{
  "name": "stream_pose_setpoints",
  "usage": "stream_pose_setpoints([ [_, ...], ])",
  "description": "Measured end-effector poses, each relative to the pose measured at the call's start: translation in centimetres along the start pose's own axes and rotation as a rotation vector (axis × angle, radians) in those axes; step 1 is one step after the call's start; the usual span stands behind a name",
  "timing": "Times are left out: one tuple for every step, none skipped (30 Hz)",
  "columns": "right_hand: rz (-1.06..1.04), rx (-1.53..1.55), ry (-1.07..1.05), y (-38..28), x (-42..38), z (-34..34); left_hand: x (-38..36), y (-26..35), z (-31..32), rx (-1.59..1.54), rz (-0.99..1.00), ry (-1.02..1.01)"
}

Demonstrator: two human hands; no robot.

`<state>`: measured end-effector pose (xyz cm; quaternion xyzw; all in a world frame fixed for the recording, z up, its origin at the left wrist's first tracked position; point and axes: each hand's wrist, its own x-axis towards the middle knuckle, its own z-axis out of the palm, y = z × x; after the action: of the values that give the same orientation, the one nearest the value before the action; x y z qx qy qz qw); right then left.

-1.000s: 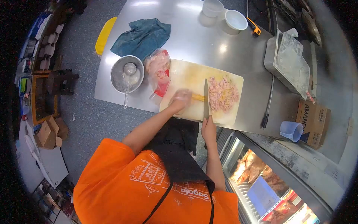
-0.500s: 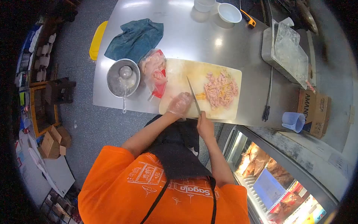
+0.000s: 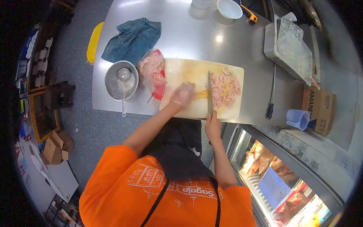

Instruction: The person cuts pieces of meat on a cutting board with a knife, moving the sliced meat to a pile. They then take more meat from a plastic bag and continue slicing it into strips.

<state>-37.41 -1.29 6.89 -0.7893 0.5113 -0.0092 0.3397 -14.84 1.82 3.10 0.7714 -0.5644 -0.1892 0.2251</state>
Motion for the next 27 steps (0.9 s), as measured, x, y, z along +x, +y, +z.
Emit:
stream_pose_setpoints([
  [-0.004,-0.013,-0.016,0.1,-0.2,-0.2,0.7,-0.4,1.0,0.004,0.005,0.002],
  [-0.004,-0.02,-0.03,0.0,-0.3,-0.1,1.2,-1.0,2.3,0.101,0.057,-0.138],
  [0.004,-0.008,-0.02,-0.5,-0.3,-0.1,1.7,-1.1,2.1,0.201,0.112,-0.284],
  [0.012,0.031,-0.003,-0.9,-0.3,-0.1,2.0,-1.2,1.8,0.211,0.126,-0.294],
  [0.02,0.069,0.013,-1.3,-0.3,-0.2,2.3,-1.3,1.6,0.163,-0.015,-0.224],
  [0.034,0.081,0.022,-1.6,-0.2,0.0,2.6,-1.1,0.8,0.115,-0.154,-0.153],
  [0.002,0.081,0.012,-1.7,-0.2,0.3,3.3,-1.3,0.4,0.122,-0.141,-0.167],
  [-0.031,0.08,0.002,-1.8,-0.2,0.5,4.2,-1.6,-0.1,0.066,-0.23,-0.107],
  [-0.019,0.09,0.007,-1.7,-0.2,0.8,4.7,-1.8,-0.4,0.011,-0.319,-0.043],
  [-0.035,0.047,-0.043,-1.7,-0.1,1.1,4.5,-1.7,-0.7,0.019,-0.31,-0.052],
  [-0.053,0.004,-0.09,-1.6,0.1,1.3,4.4,-1.7,-0.9,0.147,-0.224,0.116],
  [-0.048,0.013,-0.083,-1.6,0.3,1.2,4.2,-1.6,-1.0,0.27,-0.134,0.286],
  [0.003,0.006,-0.082,-1.7,0.5,0.9,3.9,-1.3,-0.7,0.275,-0.127,0.285],
  [0.054,0.0,-0.086,-1.6,0.6,0.8,3.2,-0.9,-0.2,0.292,0.031,0.134],
  [0.056,0.006,-0.087,-1.3,0.8,0.8,2.3,-0.7,0.4,0.308,0.187,-0.018],
  [0.035,0.021,-0.041,-0.7,0.8,0.7,1.0,-0.8,1.0,0.312,0.188,-0.024],
  [0.014,0.034,0.007,-0.2,0.9,0.8,-0.3,-1.0,1.6,0.331,0.222,-0.104],
  [0.017,0.038,0.005,-0.3,0.9,0.5,-1.0,-1.1,1.6,0.35,0.255,-0.184],
  [0.028,0.018,0.003,-0.4,1.1,0.2,-1.1,-1.5,1.5,0.353,0.257,-0.187],
  [0.044,-0.001,-0.003,-0.5,0.9,0.1,-1.2,-2.0,1.5,0.395,0.27,-0.173],
  [0.049,0.002,-0.011,-0.2,0.7,0.3,-1.5,-2.4,1.3,0.436,0.278,-0.16],
  [0.044,-0.002,-0.014,0.0,1.0,0.5,-1.6,-2.9,1.0,0.478,0.283,-0.141],
  [0.035,-0.006,-0.018,0.2,1.1,0.6,-1.8,-3.4,0.7,0.522,0.283,-0.121],
  [0.027,-0.006,-0.028,0.1,1.2,0.5,-2.1,-3.6,0.4,0.566,0.282,-0.1],
  [0.043,-0.012,-0.041,-0.1,1.3,0.1,-2.2,-3.0,-0.8,0.569,0.271,-0.1],
  [0.061,-0.019,-0.052,-0.1,1.3,-0.1,-2.0,-2.3,-2.0,0.659,0.378,-0.241],
  [0.059,-0.019,-0.058,0.3,1.2,-0.1,-2.0,-1.8,-2.7,0.745,0.486,-0.386],
])
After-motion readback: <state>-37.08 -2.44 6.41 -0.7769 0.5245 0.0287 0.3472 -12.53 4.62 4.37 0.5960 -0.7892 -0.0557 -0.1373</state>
